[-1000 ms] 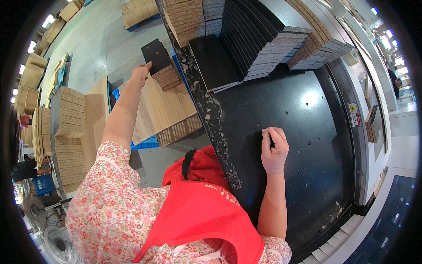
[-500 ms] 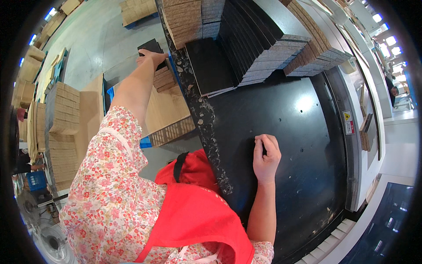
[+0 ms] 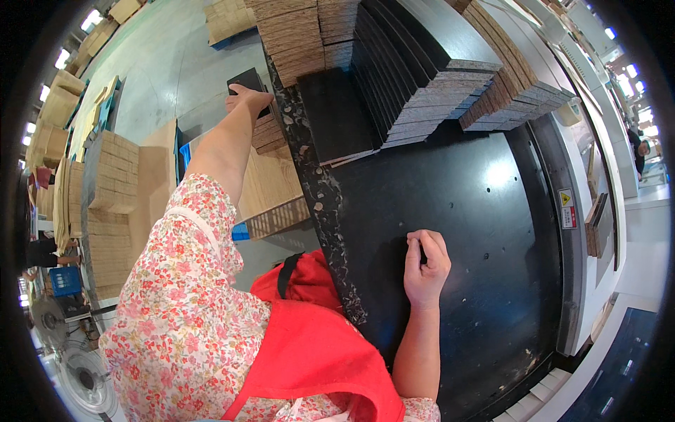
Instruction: The person picks up dark wood panels one at a time, places them on a machine surface, and uses a wooden block to apply pressure or glue to a narrow wooden strip along the edge. The person سپس stacks the finished panels onto a nearby pallet.
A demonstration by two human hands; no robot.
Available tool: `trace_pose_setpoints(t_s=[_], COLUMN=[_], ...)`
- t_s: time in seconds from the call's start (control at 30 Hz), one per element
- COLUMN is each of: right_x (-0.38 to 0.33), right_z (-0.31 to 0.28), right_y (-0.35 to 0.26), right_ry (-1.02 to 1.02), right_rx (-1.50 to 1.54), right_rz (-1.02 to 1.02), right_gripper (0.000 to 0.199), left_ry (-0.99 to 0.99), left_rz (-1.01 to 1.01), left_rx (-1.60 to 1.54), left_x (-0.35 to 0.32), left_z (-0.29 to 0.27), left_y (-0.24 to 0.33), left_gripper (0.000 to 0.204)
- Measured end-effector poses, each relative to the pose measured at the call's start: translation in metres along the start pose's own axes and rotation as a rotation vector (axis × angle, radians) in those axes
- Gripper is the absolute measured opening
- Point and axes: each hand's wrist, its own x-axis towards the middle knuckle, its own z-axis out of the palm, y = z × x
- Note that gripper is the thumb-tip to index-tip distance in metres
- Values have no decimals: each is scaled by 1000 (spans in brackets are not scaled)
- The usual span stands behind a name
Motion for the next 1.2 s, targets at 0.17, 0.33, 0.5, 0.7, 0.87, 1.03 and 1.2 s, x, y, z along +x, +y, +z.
trace_pose_setpoints(t_s=[0.17,0.33,0.5,0.7,0.87,1.03,1.2], right_x=[0,2,3,2,-1,4,0], right_z=[1,0,0,0,2,0,2], right_y=[3,2,0,2,7,-4,1], right_ry=[18,18,7,23,55,20,97], right_rx=[24,14,22,-5,1,-116,-66], right_rz=[-39,-7,5,-33,-37,-70,-104], right_gripper=[13,9,7,4,2,1,1], left_ry=[15,13,120,372,-54,-178,-400], left_rz=[2,39,184,829,916,953,688], left_rx=[-23,12,-152,-446,-509,-432,-835], left_x=[-2,-16,-18,-70,-196,-220,-207], left_z=[-2,-5,-28,-31,-48,-41,-11], left_y=[0,2,-16,-65,-76,-65,-57], left_gripper=[129,125,117,92,86,101,88])
